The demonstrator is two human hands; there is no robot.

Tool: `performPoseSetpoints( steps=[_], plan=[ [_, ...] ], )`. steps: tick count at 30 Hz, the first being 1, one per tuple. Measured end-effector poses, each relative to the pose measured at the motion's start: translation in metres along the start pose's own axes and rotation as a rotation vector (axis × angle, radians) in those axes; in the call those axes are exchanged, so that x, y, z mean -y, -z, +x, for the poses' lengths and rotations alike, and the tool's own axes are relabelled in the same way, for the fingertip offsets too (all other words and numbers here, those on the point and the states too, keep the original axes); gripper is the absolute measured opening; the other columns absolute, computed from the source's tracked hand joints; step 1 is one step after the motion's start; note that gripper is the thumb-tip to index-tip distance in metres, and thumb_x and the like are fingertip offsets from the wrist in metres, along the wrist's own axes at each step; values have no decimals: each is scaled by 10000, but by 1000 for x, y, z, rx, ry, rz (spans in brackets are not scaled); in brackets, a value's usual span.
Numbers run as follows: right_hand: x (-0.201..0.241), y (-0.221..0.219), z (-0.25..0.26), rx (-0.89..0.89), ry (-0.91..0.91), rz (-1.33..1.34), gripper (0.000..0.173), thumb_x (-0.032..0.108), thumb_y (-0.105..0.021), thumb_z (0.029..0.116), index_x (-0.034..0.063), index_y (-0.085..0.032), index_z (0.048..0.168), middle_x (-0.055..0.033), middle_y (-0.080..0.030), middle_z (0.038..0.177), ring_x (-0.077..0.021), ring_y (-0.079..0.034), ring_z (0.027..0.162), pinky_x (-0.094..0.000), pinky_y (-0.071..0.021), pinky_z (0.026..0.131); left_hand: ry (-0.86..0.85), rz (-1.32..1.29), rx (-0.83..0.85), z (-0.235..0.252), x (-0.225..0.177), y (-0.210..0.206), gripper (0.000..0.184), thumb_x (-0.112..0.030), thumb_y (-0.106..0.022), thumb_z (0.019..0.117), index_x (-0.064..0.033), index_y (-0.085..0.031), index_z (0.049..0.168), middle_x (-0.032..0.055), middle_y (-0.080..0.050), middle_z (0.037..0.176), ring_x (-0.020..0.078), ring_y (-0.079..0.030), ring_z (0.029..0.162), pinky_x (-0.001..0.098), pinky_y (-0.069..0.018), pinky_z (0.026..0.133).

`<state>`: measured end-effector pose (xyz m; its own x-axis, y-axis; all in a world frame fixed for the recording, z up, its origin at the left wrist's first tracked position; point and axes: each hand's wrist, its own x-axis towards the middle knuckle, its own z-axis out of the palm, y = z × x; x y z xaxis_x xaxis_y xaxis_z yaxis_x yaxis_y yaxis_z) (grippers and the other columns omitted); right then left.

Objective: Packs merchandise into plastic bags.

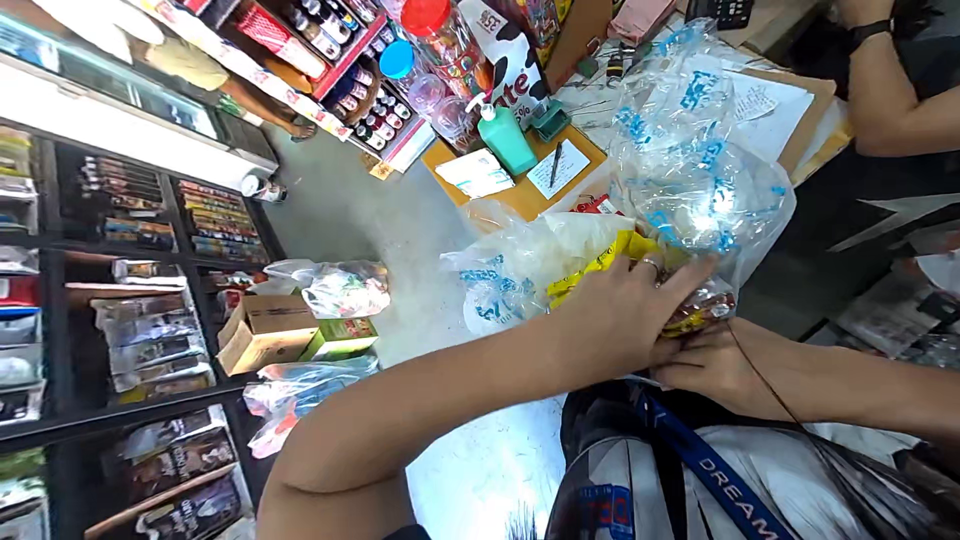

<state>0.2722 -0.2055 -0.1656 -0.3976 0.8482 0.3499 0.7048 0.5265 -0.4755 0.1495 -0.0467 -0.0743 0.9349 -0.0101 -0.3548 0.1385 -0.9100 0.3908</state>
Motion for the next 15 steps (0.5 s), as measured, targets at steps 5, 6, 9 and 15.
performPoseSetpoints(
  steps=[5,6,9,15],
  plan=[
    [8,37,3,59,-16,113,220,195,-519,1037,110,-721,1025,-29,-722,844,-176,-725,757,-343,-604,636,-45,43,-200,-24,-6,-26,736,-307,-763,880,-166,-467,1538,295,-605,1275,477,-668,964,548,-571,698],
    [9,52,8,33,-18,135,249,235,-496,1059,113,-712,1036,-25,-718,856,-155,-715,755,-312,-593,645,-66,58,-261,-30,-6,-31,694,-318,-755,884,-169,-504,1514,287,-612,1269,458,-676,923,526,-574,664],
    [8,83,36,-145,-59,117,252,267,-497,1079,95,-681,1087,-61,-727,986,-142,-708,898,-275,-582,764,-114,90,-400,-43,-7,-40,503,-313,-751,875,-142,-656,1338,278,-657,1219,434,-690,874,486,-567,619],
    [-4,80,108,543,-219,49,495,152,-538,1062,41,-431,1533,-227,-572,1417,-395,-524,1357,-522,-395,1135,-82,108,-429,-51,2,-42,360,-359,-736,861,-120,-723,1130,242,-678,963,445,-691,859,490,-570,620]
  ],
)
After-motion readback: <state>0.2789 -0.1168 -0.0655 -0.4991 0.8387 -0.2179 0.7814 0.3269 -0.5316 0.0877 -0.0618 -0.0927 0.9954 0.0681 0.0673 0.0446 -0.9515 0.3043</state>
